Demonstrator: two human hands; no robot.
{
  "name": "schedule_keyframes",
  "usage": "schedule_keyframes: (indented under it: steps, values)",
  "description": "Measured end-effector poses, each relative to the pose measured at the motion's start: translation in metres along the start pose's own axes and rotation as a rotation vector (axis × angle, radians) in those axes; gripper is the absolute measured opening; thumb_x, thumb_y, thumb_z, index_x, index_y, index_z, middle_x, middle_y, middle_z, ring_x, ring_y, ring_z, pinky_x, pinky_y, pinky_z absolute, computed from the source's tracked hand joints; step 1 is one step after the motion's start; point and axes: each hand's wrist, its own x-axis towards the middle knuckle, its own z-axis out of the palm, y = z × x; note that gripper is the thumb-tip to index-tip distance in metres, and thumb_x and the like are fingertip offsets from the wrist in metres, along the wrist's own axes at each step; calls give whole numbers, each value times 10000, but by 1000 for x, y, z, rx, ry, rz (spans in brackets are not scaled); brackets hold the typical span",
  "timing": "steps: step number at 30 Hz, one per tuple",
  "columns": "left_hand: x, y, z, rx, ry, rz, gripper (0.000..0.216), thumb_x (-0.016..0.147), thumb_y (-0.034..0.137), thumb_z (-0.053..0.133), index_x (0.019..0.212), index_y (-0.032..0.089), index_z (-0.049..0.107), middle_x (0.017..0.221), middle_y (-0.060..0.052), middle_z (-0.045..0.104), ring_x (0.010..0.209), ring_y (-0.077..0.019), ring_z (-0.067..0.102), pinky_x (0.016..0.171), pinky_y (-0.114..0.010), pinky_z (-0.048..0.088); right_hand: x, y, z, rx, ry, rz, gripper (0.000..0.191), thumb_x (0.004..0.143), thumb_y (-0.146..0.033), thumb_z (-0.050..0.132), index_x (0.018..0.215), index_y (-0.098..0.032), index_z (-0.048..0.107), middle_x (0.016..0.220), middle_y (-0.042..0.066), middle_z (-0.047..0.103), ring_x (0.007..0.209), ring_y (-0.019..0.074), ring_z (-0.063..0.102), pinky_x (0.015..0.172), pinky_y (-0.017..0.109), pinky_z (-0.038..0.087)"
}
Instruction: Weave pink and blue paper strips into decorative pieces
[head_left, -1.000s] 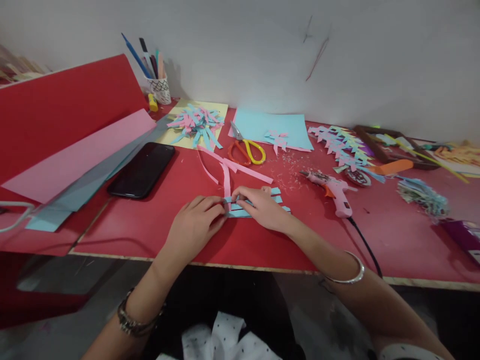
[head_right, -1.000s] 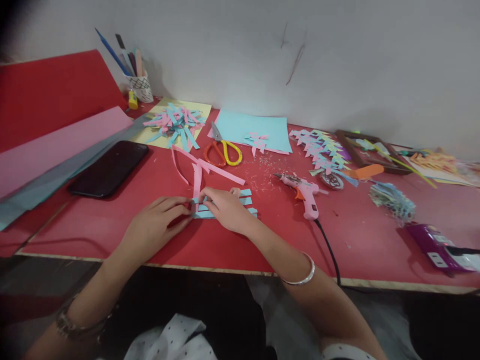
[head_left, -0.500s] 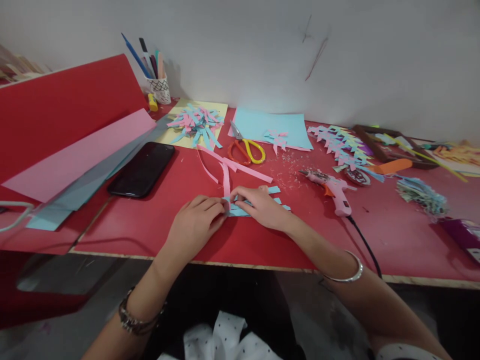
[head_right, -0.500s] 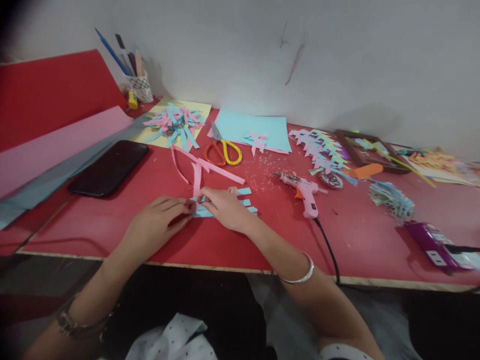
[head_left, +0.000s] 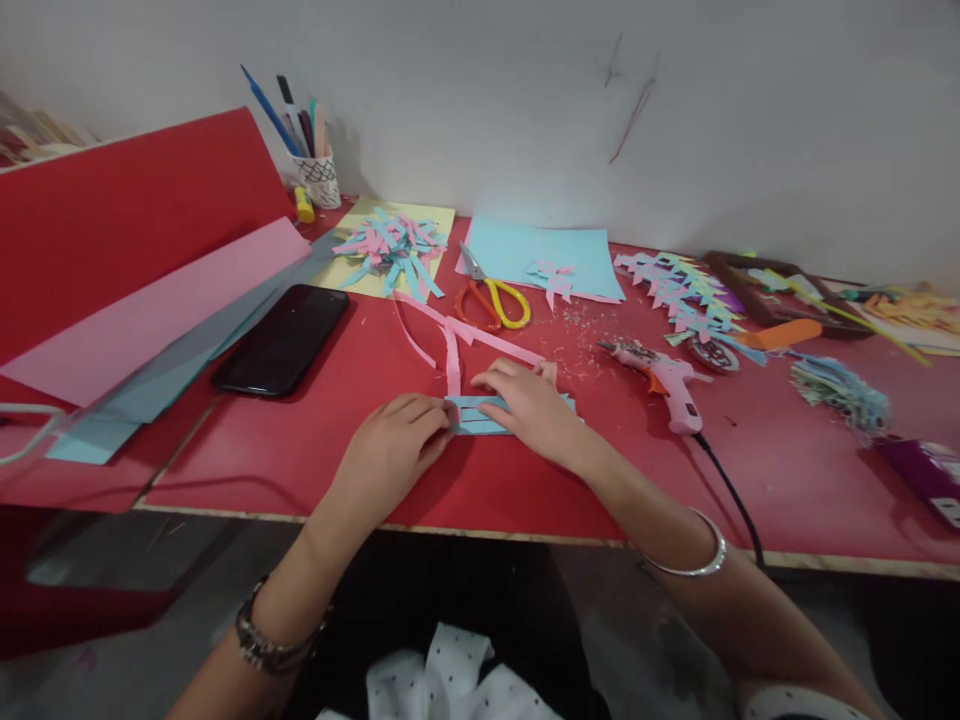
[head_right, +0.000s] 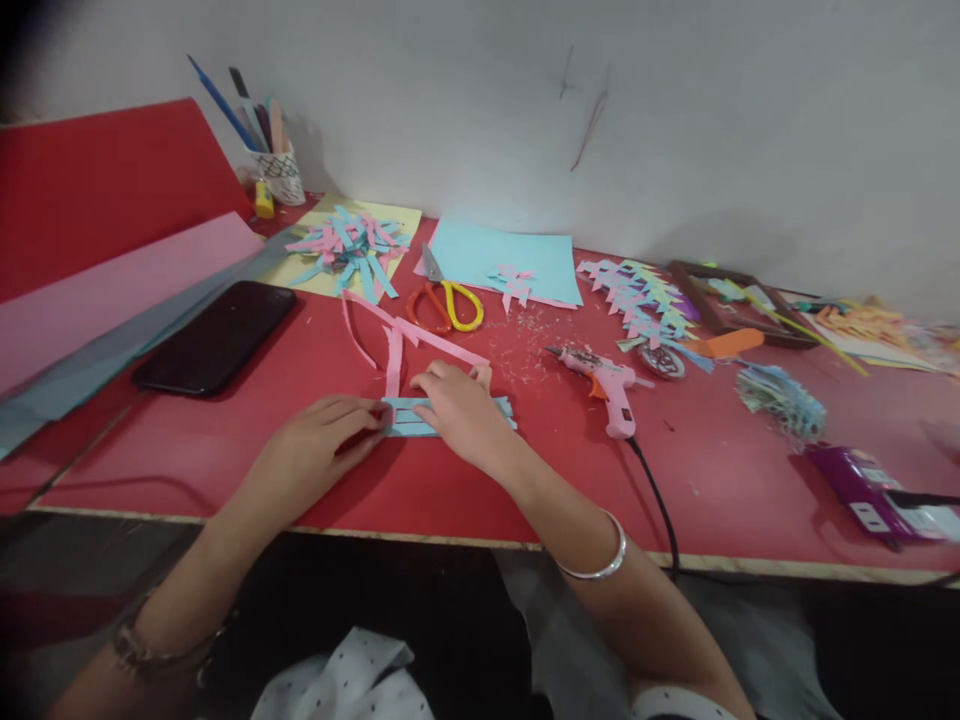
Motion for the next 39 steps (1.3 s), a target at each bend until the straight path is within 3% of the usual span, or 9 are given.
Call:
schedule_keyframes:
  steps: [4,10,20,30,39]
  values:
    - [1,1,0,-28,10,12,131,798,152,437,777,171,565,909,-52,648,796,-163,596,693,-290,481,0,2,2,63,26,-38,156,800,-209,474,927,-171,556,939,57,601,912,198,506,686,291,217]
    - [-1,2,1,28,12,-6,140,806,177,434,779,181,570,938,-52,645,847,-179,593,706,-308,478,3,4,7,141,45,48,197,824,-258,423,712,-162,552,716,1,611,672,123,500,639,282,172]
    - [-1,1,2,48,21,-19,167,816,208,425,770,195,586,952,-46,641,867,-179,585,740,-317,474,9,4,-5,14,-49,-31,228,859,-254,368,715,-160,518,580,-29,538,545,87,401,712,301,171]
    - [-2,1,2,53,-1,-20,182,824,209,408,781,194,584,1042,-51,634,921,-189,584,742,-332,467,12,13,4,98,-42,-66,218,850,-295,401,749,-163,542,664,-13,577,625,107,450,743,308,186]
    - [-1,1,3,45,12,-17,177,822,208,409,814,205,586,991,-42,655,909,-183,589,737,-319,466,8,12,2,77,-49,-92,183,844,-282,407,762,-169,527,666,-17,580,598,100,460,767,321,183]
